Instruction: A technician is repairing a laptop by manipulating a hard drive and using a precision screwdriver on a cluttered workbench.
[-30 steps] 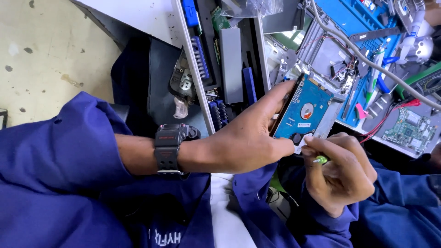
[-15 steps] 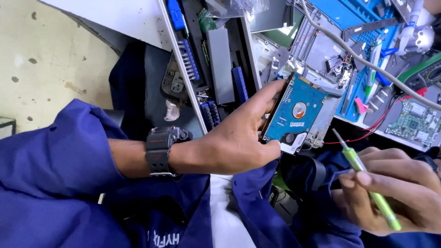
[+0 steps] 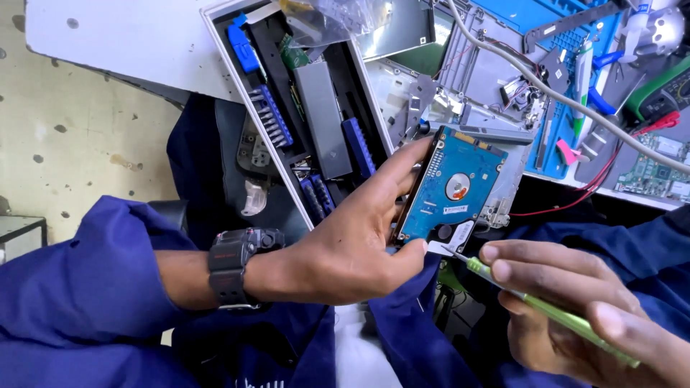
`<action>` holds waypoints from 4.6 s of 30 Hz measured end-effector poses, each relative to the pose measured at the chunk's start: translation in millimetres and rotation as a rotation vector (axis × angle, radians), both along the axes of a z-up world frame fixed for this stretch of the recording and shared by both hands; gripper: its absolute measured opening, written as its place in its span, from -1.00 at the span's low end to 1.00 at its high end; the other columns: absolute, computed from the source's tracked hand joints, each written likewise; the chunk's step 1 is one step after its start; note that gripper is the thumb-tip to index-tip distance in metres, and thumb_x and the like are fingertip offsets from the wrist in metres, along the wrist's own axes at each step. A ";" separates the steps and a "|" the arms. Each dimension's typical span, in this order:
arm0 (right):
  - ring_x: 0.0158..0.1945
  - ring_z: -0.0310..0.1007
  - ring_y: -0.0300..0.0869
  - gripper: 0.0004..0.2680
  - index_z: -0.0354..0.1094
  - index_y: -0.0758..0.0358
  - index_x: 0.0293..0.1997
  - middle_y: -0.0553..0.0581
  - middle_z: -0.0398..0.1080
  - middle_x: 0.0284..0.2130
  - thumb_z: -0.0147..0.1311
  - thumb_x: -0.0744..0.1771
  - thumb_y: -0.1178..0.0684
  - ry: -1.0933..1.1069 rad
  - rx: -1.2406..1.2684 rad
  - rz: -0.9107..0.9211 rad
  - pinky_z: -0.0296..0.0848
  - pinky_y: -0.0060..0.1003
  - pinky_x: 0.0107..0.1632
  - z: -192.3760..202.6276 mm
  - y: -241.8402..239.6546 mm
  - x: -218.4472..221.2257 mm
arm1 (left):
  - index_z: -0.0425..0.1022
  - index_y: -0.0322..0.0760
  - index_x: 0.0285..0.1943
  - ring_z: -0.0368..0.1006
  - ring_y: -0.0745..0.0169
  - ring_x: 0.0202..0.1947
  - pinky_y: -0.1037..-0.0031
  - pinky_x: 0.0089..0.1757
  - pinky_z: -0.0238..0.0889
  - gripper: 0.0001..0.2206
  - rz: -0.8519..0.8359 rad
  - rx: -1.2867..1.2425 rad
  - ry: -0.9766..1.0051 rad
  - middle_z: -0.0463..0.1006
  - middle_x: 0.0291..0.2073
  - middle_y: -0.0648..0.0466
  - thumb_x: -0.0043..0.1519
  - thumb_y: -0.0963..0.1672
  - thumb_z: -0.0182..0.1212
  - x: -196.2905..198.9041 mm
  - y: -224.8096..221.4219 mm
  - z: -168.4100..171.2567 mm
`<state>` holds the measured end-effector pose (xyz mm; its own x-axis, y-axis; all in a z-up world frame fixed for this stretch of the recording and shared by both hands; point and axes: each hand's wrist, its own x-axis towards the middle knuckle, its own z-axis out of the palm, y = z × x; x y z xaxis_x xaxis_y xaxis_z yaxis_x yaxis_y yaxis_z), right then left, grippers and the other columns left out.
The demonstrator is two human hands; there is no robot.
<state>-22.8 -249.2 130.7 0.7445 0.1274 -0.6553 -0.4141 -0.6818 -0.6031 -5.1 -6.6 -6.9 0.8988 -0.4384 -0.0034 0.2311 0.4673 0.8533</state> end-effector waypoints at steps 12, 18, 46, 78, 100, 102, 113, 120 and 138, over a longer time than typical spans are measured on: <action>0.31 0.61 -0.02 -0.77 0.10 0.18 0.19 0.26 0.58 0.08 -0.25 0.39 0.17 -0.566 -0.021 0.395 0.66 -0.29 0.34 -7.2 43.1 -20.4 | -0.23 -0.42 0.59 0.11 0.01 0.50 0.17 0.51 -0.35 -0.27 0.018 -0.035 0.004 0.17 0.48 -0.13 0.17 -0.29 -0.05 -1.9 -1.6 -1.3; 0.19 0.72 0.04 -0.68 0.03 0.14 0.24 0.32 0.57 0.02 0.00 0.36 0.22 -0.761 -0.029 0.362 0.75 -0.25 0.30 -21.1 54.3 -26.2 | -0.13 -0.38 0.58 0.33 0.01 0.34 0.34 0.38 0.18 -0.31 -0.022 -0.138 0.065 0.33 0.32 -0.15 0.18 -0.32 -0.08 1.2 1.2 5.5; 0.18 0.76 -0.01 -0.57 0.01 0.07 0.31 0.23 0.58 0.04 0.18 0.35 0.24 -0.814 -0.047 0.461 0.75 -0.31 0.26 -38.1 45.3 -19.2 | -0.19 -0.40 0.59 0.32 -0.02 0.37 0.31 0.40 0.15 -0.30 0.005 -0.141 0.022 0.30 0.36 -0.20 0.20 -0.33 -0.09 -0.1 1.9 5.7; -0.44 0.54 0.02 -0.82 0.27 0.38 -0.23 0.24 0.41 -0.44 0.20 0.27 0.11 -1.150 0.017 0.560 0.63 -0.18 -0.31 -79.7 -2.1 -16.4 | -0.34 -0.40 0.60 -0.13 -0.22 0.63 0.25 0.50 -0.25 -0.20 0.023 0.108 -0.193 -0.10 0.61 -0.33 0.10 -0.32 -0.12 -5.7 3.9 -2.3; -0.64 0.18 -0.18 -0.97 0.48 0.36 -0.33 0.10 0.27 -0.60 0.19 0.30 0.25 -1.523 -0.074 0.611 0.25 -0.33 -0.54 -80.9 11.8 7.5 | -0.16 -0.01 0.64 0.29 -0.08 0.40 0.16 0.37 0.21 -0.49 0.006 -0.412 0.299 0.31 0.40 -0.11 0.53 -0.15 -0.08 -15.2 -1.9 -17.4; -0.65 0.18 -0.17 -0.93 0.49 0.38 -0.40 0.12 0.29 -0.59 0.16 0.31 0.26 -1.598 -0.030 0.627 0.17 -0.34 -0.57 -78.8 9.1 12.5 | -0.18 0.07 0.60 0.31 -0.06 0.37 0.24 0.31 0.25 -0.46 0.003 -0.357 0.282 0.31 0.36 -0.11 0.51 -0.18 -0.02 -17.7 -0.9 -22.1; -0.60 0.28 -0.16 -0.91 0.50 0.41 -0.19 0.15 0.32 -0.47 0.16 0.34 0.17 -1.533 0.049 0.755 0.33 -0.27 -0.51 -75.5 -13.0 8.4 | -0.01 -0.24 0.40 0.19 -0.24 0.42 0.00 0.33 0.18 -0.61 -0.123 -0.460 0.423 0.13 0.46 -0.32 0.50 -0.04 -0.02 -23.6 -3.8 -12.2; -0.55 0.30 -0.12 -0.94 0.52 0.36 -0.21 0.15 0.31 -0.46 0.24 0.33 0.19 -1.459 -0.033 0.687 0.34 -0.19 -0.50 -69.2 -8.0 -2.8 | 0.10 -0.25 0.40 0.03 -0.25 0.57 0.21 0.40 0.12 -0.58 -0.104 -0.494 0.426 0.02 0.55 -0.51 0.48 0.00 0.03 -18.2 -17.7 8.3; -0.36 0.41 0.04 -0.85 0.39 0.43 -0.01 0.26 0.31 -0.27 0.10 0.33 0.25 -1.262 0.031 0.723 0.41 -0.03 -0.42 -67.8 -25.4 -6.1 | 0.17 -0.03 0.12 0.13 -0.41 0.52 -0.19 0.53 0.10 -0.66 0.047 -0.004 -0.242 0.18 0.42 -0.29 0.39 -0.04 0.32 -11.3 -4.7 13.4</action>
